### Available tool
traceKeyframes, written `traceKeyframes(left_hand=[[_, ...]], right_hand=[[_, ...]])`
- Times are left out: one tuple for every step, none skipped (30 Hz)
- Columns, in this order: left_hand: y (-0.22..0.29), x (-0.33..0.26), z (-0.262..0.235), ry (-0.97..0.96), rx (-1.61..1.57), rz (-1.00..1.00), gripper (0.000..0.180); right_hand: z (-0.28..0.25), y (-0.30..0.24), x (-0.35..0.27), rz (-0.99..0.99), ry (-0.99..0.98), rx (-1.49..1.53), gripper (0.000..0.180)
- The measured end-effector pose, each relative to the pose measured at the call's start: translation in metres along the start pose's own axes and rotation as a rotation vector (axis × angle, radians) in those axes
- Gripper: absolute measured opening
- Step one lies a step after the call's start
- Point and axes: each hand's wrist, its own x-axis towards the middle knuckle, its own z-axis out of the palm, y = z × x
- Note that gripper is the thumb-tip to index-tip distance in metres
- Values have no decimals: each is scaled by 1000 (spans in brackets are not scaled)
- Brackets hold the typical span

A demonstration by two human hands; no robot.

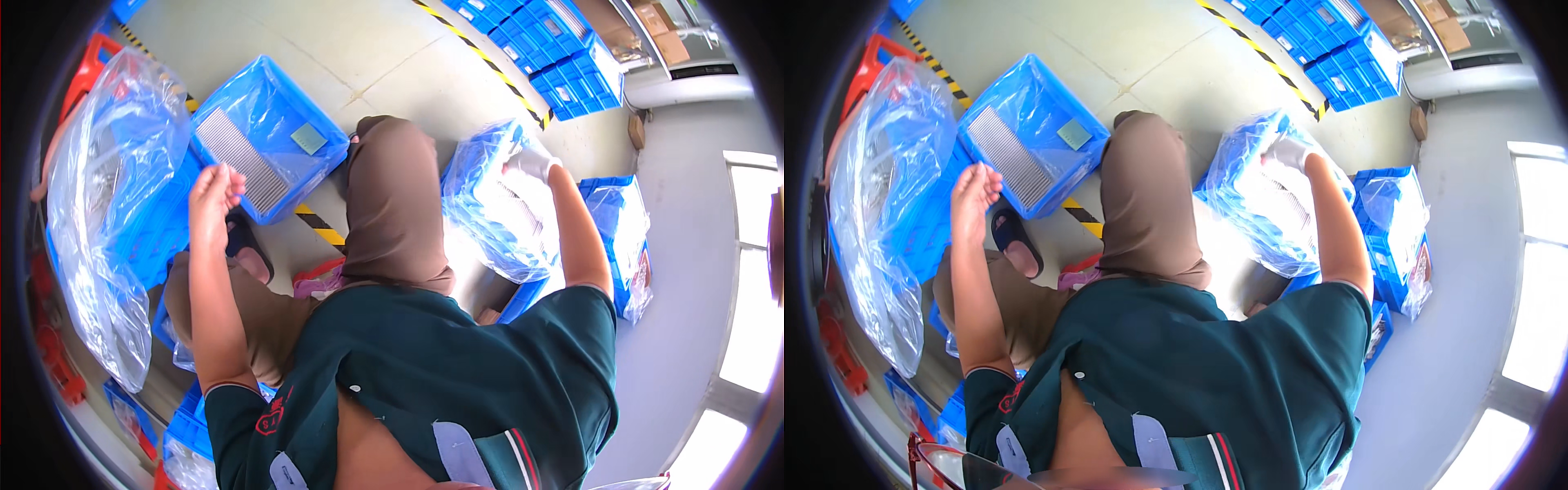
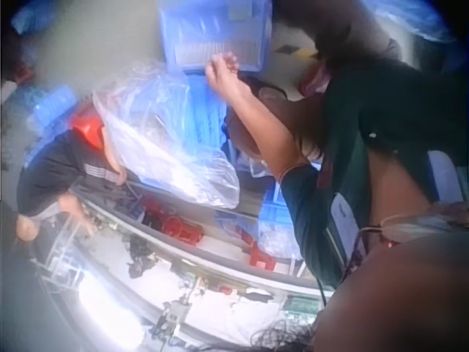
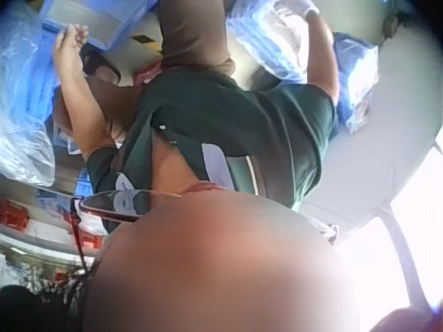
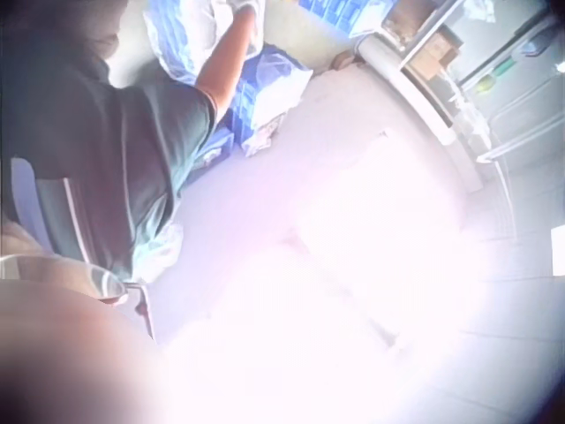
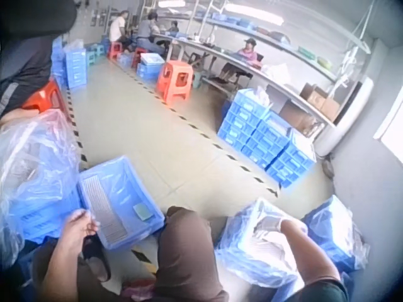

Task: The person organizes metal pins into sets by hand, taking them from a storage bin.

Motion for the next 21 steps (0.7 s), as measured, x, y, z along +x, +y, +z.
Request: traceKeyframes(left_hand=[[-11,-4,6,-8,-8,-51,21],[-24,-10,12,-18,-2,-66,20],[-38,-16,19,-23,-9,-119,20],[-54,-24,26,-37,-6,-133,20],[-69,-32,33,-39,-1,-207,20],[-85,-42,39,-52,16,-242,20],[-99,-51,45,-54,3,-324,21],[-112,-61,50,-55,12,-385,21],[-124,-70,53,-87,-12,-435,21],[-132,-79,55,-96,-4,-489,21],[-138,-85,55,-101,-24,-522,21],[-143,-91,55,-88,-27,-566,21],[-146,-94,54,-78,-30,-619,20],[-147,-95,51,-60,-29,-592,20],[-146,-94,48,-46,-28,-575,20],[-145,-93,45,-28,-20,-554,20],[-145,-91,42,9,1,-553,21],[-145,-89,40,14,-7,-569,21],[-146,-87,39,23,-5,-578,21],[-147,-86,39,36,2,-579,21],[-150,-85,40,28,7,-592,21]], right_hand=[[7,33,-3,-8,-136,-213,29],[27,60,0,255,-149,-203,26],[33,93,-12,224,-246,41,37],[45,119,-18,260,-265,122,37],[59,136,-19,334,-240,111,38],[70,151,-21,373,-221,78,38],[76,162,-23,396,-205,63,38],[81,171,-25,413,-194,53,38],[83,178,-27,426,-179,48,39],[83,184,-30,442,-164,40,39],[81,191,-35,455,-146,32,39],[78,199,-40,474,-129,23,39],[74,207,-46,493,-113,19,40],[72,215,-52,515,-100,11,40],[71,223,-58,536,-87,2,40],[67,232,-63,559,-73,-5,40],[67,240,-68,577,-62,-18,40],[67,247,-72,594,-56,-27,41],[69,253,-76,613,-49,-32,41],[70,258,-78,626,-43,-42,41],[75,262,-82,640,-34,-47,41]])
